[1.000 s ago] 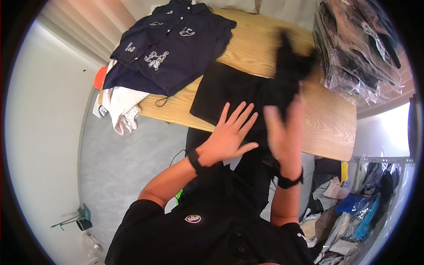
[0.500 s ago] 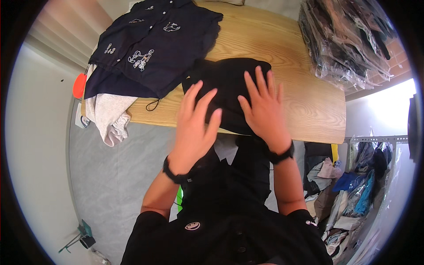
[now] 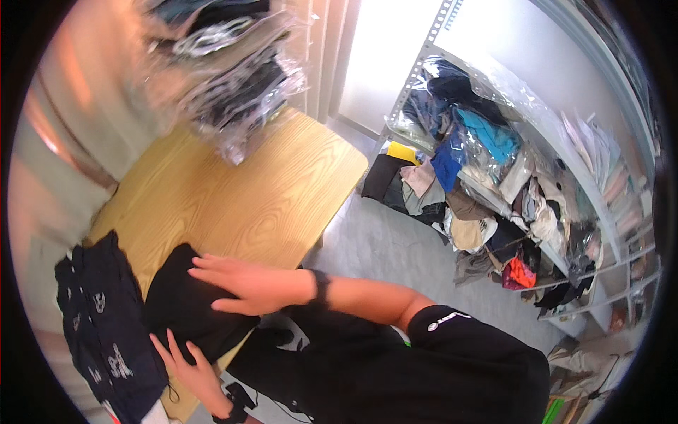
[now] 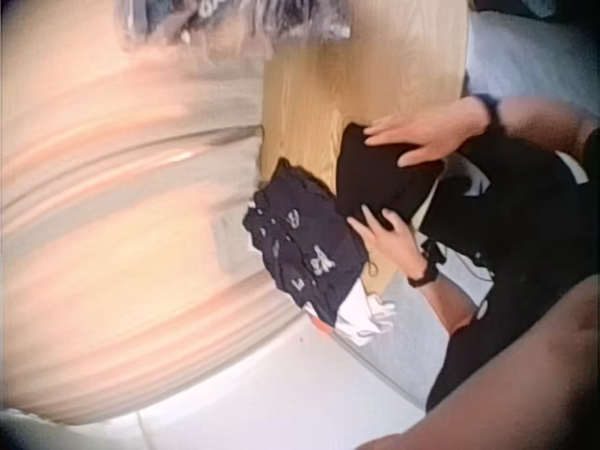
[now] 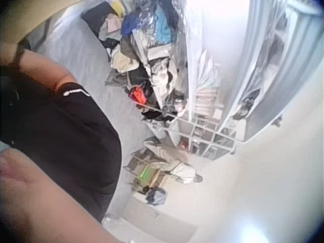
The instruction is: Folding various garments and placing them into clear plastic bags for storage or shipping.
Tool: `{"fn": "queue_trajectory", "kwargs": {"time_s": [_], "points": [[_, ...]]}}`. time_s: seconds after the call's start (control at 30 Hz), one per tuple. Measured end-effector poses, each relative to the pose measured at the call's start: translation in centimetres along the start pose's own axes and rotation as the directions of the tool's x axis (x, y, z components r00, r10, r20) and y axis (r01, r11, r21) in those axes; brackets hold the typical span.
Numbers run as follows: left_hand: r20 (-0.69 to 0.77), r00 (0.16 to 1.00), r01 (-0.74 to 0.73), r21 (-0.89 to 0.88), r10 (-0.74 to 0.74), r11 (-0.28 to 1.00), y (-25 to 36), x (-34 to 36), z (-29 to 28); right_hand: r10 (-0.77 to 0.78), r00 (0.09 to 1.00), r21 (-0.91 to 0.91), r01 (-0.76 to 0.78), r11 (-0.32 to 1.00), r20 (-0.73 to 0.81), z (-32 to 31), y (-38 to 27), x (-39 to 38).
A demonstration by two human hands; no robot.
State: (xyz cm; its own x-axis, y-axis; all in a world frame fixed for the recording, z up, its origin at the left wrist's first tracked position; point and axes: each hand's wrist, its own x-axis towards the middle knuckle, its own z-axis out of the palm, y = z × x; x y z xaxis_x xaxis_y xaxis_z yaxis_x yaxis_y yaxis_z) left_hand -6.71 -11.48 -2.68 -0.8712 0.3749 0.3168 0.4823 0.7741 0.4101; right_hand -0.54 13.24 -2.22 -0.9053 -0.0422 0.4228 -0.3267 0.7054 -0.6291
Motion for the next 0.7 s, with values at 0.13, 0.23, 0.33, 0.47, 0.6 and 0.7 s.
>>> {"fn": "queue_trajectory", "kwargs": {"time_s": [0.13,0.23,0.33,0.47,0.6,0.7], "points": [[-0.067,0.998,0.021,0.233,-0.005,0.972,1.6,0.0,1.1,-0.157,0.872,-0.356,-0.021,0.934,-0.463,-13.5,4.2,-7.8],[-0.027,0.998,-0.041,0.297,0.051,0.954,4.9,-0.7,-1.4,-0.094,0.698,-0.566,-0.486,0.666,-0.710,-27.3,6.0,-14.8],[0.207,0.978,0.091,-0.235,-0.042,0.968,8.9,-1.2,-4.3,-0.334,0.702,-0.730,-0.681,-0.059,-0.629,-40.7,4.3,-22.9],[0.249,0.959,0.264,-0.616,-0.134,0.742,7.8,-1.7,-2.8,-0.259,0.647,-0.409,-0.692,-0.594,-0.717,-49.6,5.5,-31.7],[0.220,0.953,0.301,-0.777,-0.209,0.552,9.5,-0.9,-2.1,0.117,0.447,-0.425,-0.687,-0.589,-0.887,-51.9,6.9,-34.4],[0.198,0.965,0.262,-0.737,-0.172,0.623,9.9,-1.0,-1.8,-0.039,0.495,-0.403,-0.748,-0.527,-0.868,-52.5,6.7,-34.7]]}}
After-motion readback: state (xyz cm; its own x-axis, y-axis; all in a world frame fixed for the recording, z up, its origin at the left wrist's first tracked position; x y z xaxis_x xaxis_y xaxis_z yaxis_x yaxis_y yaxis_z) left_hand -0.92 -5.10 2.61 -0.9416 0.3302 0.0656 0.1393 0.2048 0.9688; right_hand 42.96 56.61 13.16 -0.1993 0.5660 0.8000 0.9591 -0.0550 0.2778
